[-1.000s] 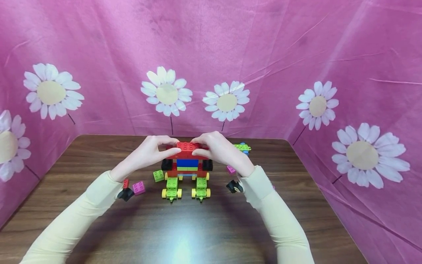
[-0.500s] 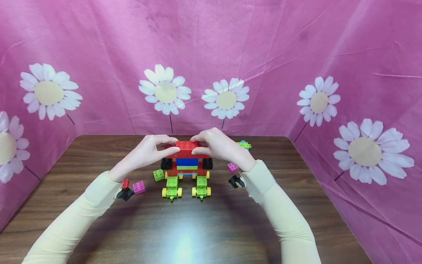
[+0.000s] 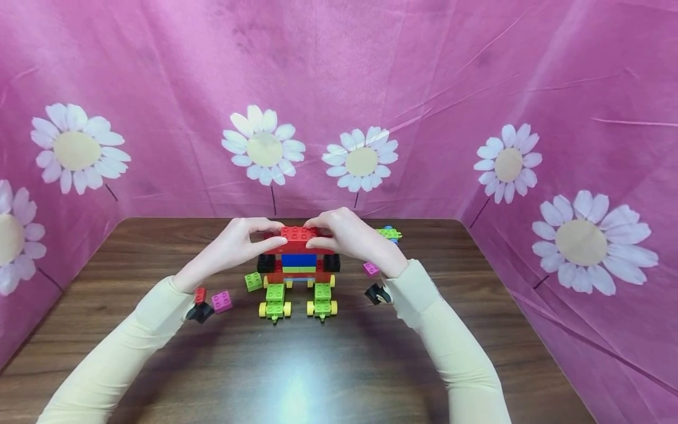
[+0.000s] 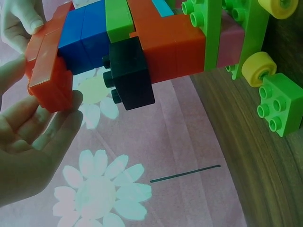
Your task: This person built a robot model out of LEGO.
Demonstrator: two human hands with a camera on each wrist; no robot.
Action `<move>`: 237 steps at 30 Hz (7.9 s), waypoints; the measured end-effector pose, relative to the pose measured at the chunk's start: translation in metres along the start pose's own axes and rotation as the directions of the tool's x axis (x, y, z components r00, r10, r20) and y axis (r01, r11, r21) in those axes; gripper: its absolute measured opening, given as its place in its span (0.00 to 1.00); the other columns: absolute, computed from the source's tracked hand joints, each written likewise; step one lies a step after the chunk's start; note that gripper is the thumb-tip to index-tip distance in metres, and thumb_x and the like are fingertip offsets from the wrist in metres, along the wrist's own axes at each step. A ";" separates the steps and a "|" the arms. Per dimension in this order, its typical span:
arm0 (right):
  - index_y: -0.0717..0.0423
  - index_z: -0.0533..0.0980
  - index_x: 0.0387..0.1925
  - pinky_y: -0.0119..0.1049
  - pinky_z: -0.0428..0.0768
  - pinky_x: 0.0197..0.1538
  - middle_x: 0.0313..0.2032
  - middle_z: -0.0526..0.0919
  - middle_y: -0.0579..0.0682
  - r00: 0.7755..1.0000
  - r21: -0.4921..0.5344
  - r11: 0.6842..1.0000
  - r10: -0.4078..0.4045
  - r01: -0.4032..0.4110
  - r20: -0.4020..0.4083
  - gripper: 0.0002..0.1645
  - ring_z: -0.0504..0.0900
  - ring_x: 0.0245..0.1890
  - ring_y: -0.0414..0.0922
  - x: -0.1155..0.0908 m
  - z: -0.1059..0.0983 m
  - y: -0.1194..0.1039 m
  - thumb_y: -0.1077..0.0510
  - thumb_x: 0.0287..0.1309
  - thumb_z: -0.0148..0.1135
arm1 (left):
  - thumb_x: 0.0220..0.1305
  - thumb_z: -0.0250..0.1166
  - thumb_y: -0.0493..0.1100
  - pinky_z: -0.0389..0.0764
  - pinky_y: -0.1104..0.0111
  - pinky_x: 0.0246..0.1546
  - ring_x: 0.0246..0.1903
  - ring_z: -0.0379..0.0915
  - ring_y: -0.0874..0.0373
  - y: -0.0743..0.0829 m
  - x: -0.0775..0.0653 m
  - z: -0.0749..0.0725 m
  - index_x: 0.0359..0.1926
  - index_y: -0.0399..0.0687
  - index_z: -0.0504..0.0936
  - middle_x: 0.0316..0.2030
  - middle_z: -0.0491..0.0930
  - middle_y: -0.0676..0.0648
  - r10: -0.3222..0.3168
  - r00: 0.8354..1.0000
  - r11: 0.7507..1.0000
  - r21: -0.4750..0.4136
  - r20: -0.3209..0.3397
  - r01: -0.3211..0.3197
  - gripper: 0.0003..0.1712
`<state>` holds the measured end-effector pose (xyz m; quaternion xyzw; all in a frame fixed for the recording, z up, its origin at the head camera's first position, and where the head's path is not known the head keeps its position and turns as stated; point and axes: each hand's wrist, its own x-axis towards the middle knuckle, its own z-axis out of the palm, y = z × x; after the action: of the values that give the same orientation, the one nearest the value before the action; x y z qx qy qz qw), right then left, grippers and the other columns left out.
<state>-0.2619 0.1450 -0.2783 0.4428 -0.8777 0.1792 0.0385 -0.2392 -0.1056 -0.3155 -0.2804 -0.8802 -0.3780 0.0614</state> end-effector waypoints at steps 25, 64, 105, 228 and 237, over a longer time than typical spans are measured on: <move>0.56 0.83 0.50 0.33 0.82 0.39 0.40 0.89 0.50 0.999 -0.014 1.000 -0.017 0.017 -0.041 0.21 0.79 0.31 0.40 -0.004 0.003 0.000 0.51 0.58 0.70 | 0.63 0.69 0.49 0.83 0.66 0.41 0.40 0.82 0.57 -0.001 -0.001 0.002 0.52 0.47 0.86 0.46 0.88 0.47 -0.014 1.000 1.000 0.004 -0.022 0.014 0.18; 0.55 0.80 0.54 0.35 0.81 0.42 0.41 0.88 0.48 0.999 0.022 1.000 0.017 -0.016 -0.050 0.22 0.78 0.34 0.39 -0.008 0.009 0.001 0.51 0.60 0.68 | 0.53 0.75 0.44 0.83 0.57 0.47 0.44 0.83 0.48 -0.090 -0.093 -0.015 0.50 0.32 0.82 0.44 0.86 0.40 -0.018 0.966 0.975 0.218 0.257 -0.040 0.26; 0.55 0.81 0.54 0.34 0.79 0.39 0.41 0.88 0.48 0.998 0.032 0.999 0.024 -0.022 -0.054 0.22 0.77 0.33 0.39 -0.008 0.007 0.001 0.51 0.60 0.69 | 0.58 0.72 0.41 0.81 0.58 0.45 0.43 0.81 0.55 -0.040 -0.049 -0.059 0.49 0.44 0.84 0.43 0.85 0.47 -0.029 0.996 0.986 0.168 0.080 0.016 0.16; 0.56 0.81 0.52 0.35 0.82 0.41 0.40 0.88 0.49 0.996 -0.065 0.998 -0.014 0.009 -0.084 0.22 0.80 0.33 0.40 -0.008 0.011 -0.003 0.50 0.59 0.69 | 0.55 0.75 0.46 0.82 0.63 0.46 0.38 0.82 0.58 -0.016 -0.015 -0.013 0.50 0.44 0.84 0.39 0.86 0.48 -0.078 0.997 0.996 -0.041 -0.024 0.077 0.22; 0.57 0.81 0.52 0.37 0.82 0.42 0.40 0.88 0.49 0.996 -0.066 0.998 -0.018 0.012 -0.091 0.21 0.80 0.33 0.40 -0.008 0.013 -0.001 0.51 0.60 0.68 | 0.56 0.75 0.47 0.81 0.64 0.45 0.38 0.80 0.58 -0.016 -0.014 -0.013 0.51 0.44 0.83 0.39 0.86 0.48 -0.077 0.997 0.997 -0.022 -0.006 0.077 0.22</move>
<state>-0.2548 0.1463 -0.2920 0.4394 -0.8770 0.1703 0.0943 -0.2377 -0.1295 -0.3207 -0.2456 -0.8859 -0.3907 0.0469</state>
